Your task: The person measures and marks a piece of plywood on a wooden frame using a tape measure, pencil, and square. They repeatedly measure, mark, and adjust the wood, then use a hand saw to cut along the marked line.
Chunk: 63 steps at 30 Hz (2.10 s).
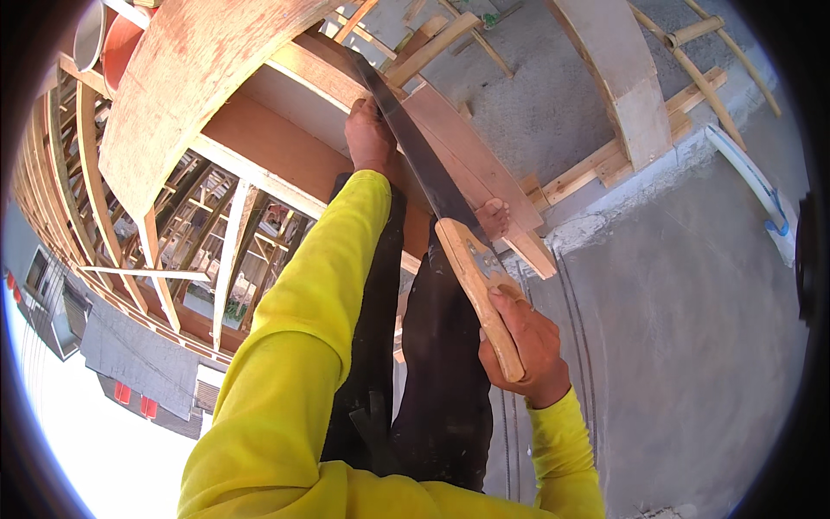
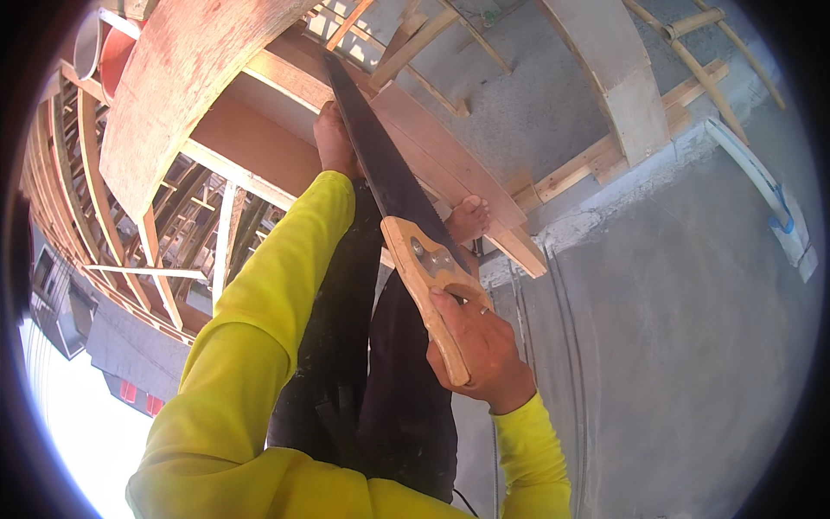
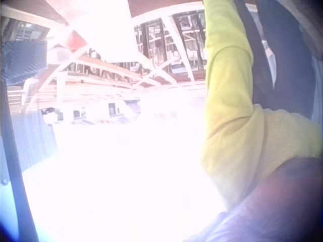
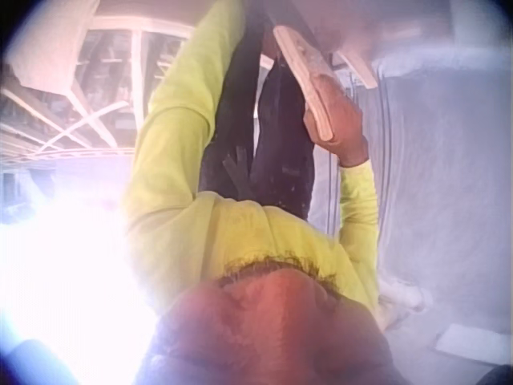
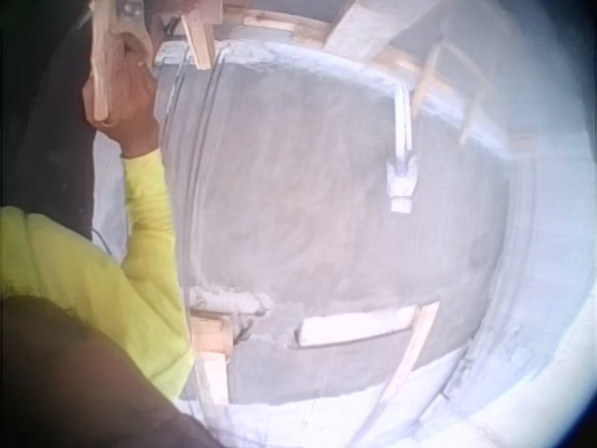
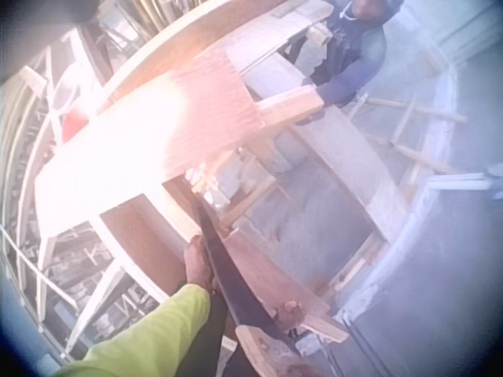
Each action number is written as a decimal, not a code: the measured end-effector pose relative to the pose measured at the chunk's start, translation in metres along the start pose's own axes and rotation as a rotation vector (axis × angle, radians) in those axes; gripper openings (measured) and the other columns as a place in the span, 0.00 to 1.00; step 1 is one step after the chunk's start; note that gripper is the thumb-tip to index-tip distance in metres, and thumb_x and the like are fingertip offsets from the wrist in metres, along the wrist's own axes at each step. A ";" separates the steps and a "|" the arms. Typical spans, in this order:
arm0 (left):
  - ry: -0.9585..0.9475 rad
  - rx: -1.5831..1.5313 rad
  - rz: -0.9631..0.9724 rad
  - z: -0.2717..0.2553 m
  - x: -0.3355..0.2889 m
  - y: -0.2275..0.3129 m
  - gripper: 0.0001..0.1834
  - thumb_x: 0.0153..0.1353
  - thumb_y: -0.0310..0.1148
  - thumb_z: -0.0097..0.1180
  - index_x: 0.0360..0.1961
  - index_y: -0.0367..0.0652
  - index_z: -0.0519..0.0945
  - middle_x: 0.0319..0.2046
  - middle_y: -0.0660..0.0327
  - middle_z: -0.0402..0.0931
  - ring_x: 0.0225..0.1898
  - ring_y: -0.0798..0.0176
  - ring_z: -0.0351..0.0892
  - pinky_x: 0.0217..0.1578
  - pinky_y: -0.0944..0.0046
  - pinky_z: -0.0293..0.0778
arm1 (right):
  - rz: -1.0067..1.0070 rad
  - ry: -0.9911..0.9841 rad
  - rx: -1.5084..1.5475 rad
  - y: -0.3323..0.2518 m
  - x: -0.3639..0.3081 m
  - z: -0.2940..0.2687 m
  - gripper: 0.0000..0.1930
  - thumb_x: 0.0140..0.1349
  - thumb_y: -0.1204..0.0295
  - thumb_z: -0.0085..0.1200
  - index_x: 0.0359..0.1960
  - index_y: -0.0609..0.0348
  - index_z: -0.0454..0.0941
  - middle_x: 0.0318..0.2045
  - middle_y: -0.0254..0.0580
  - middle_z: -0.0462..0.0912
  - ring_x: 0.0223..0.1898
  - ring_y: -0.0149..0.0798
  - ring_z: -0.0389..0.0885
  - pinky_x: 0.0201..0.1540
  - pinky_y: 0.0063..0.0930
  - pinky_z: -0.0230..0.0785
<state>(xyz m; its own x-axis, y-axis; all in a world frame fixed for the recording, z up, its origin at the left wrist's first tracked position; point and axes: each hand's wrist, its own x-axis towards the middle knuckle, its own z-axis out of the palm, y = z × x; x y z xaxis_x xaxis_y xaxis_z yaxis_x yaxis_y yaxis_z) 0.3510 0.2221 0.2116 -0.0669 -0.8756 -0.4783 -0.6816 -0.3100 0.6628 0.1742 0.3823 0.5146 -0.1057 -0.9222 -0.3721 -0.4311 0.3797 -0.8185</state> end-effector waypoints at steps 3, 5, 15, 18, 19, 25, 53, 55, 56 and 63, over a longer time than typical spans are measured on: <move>0.011 0.232 0.222 -0.006 0.002 0.000 0.08 0.57 0.27 0.61 0.39 0.41 0.83 0.34 0.46 0.79 0.37 0.37 0.80 0.40 0.46 0.77 | 0.074 -0.055 -0.005 -0.025 -0.030 -0.018 0.33 0.50 0.80 0.63 0.63 0.70 0.72 0.30 0.53 0.80 0.27 0.50 0.81 0.33 0.36 0.77; 0.040 0.217 0.259 -0.003 0.003 -0.010 0.08 0.57 0.28 0.62 0.39 0.41 0.82 0.33 0.46 0.78 0.37 0.37 0.80 0.40 0.45 0.77 | 0.052 -0.045 -0.031 -0.028 -0.035 -0.025 0.33 0.51 0.80 0.63 0.63 0.70 0.72 0.31 0.52 0.81 0.28 0.50 0.81 0.34 0.37 0.77; 0.038 0.148 0.315 -0.004 0.007 -0.004 0.04 0.61 0.25 0.56 0.36 0.37 0.81 0.28 0.51 0.78 0.29 0.50 0.81 0.31 0.55 0.77 | 0.120 -0.045 0.003 -0.039 -0.020 -0.021 0.35 0.49 0.79 0.64 0.65 0.66 0.72 0.34 0.50 0.82 0.31 0.49 0.82 0.37 0.40 0.78; 0.046 0.196 0.388 -0.005 0.006 -0.011 0.04 0.62 0.24 0.55 0.36 0.37 0.81 0.28 0.51 0.78 0.29 0.51 0.81 0.31 0.57 0.77 | 0.078 0.016 0.018 -0.040 -0.023 -0.018 0.36 0.49 0.79 0.63 0.65 0.66 0.72 0.32 0.50 0.81 0.30 0.49 0.81 0.36 0.41 0.77; 0.044 0.222 0.417 -0.002 0.007 -0.010 0.04 0.62 0.24 0.54 0.36 0.37 0.81 0.28 0.52 0.78 0.29 0.51 0.81 0.30 0.58 0.77 | 0.083 0.002 0.032 -0.031 -0.012 -0.010 0.36 0.50 0.79 0.63 0.65 0.66 0.72 0.32 0.49 0.81 0.30 0.49 0.81 0.36 0.41 0.77; -0.074 -0.123 0.069 -0.001 0.013 -0.023 0.07 0.57 0.24 0.58 0.38 0.39 0.82 0.33 0.46 0.79 0.37 0.39 0.82 0.38 0.48 0.77 | 0.045 0.014 0.099 -0.002 0.029 0.020 0.36 0.51 0.79 0.63 0.67 0.63 0.71 0.33 0.49 0.81 0.31 0.50 0.81 0.38 0.40 0.77; -0.106 0.032 0.157 -0.009 0.010 -0.015 0.06 0.57 0.24 0.62 0.37 0.41 0.82 0.32 0.49 0.79 0.36 0.42 0.82 0.35 0.50 0.78 | 0.090 -0.009 0.026 -0.014 -0.021 0.000 0.34 0.50 0.78 0.64 0.63 0.66 0.74 0.31 0.47 0.81 0.31 0.46 0.82 0.40 0.38 0.79; -0.093 0.179 0.289 -0.012 0.007 -0.004 0.05 0.58 0.25 0.62 0.36 0.41 0.81 0.32 0.50 0.79 0.35 0.43 0.82 0.35 0.50 0.78 | 0.104 -0.011 0.006 -0.028 -0.038 -0.014 0.34 0.50 0.78 0.65 0.63 0.66 0.74 0.31 0.47 0.81 0.32 0.46 0.82 0.40 0.38 0.79; -0.080 0.262 0.375 -0.012 0.009 0.002 0.05 0.58 0.25 0.62 0.36 0.41 0.81 0.32 0.50 0.79 0.35 0.43 0.82 0.35 0.50 0.78 | 0.104 -0.007 -0.007 -0.029 -0.041 -0.015 0.34 0.49 0.78 0.65 0.63 0.66 0.74 0.31 0.47 0.81 0.32 0.46 0.82 0.40 0.39 0.79; -0.147 0.033 0.155 -0.014 0.002 -0.006 0.06 0.57 0.26 0.63 0.37 0.42 0.82 0.32 0.50 0.80 0.35 0.42 0.82 0.35 0.48 0.77 | -0.017 0.120 0.053 0.015 0.045 0.039 0.38 0.49 0.79 0.65 0.67 0.62 0.70 0.30 0.47 0.80 0.31 0.49 0.81 0.38 0.38 0.77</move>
<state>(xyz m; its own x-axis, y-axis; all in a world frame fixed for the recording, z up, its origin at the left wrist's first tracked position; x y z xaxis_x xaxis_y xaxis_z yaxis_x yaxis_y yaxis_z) 0.3655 0.2169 0.2146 -0.2768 -0.8475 -0.4530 -0.6782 -0.1616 0.7169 0.1981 0.3494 0.4685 -0.2069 -0.9295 -0.3054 -0.3857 0.3643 -0.8476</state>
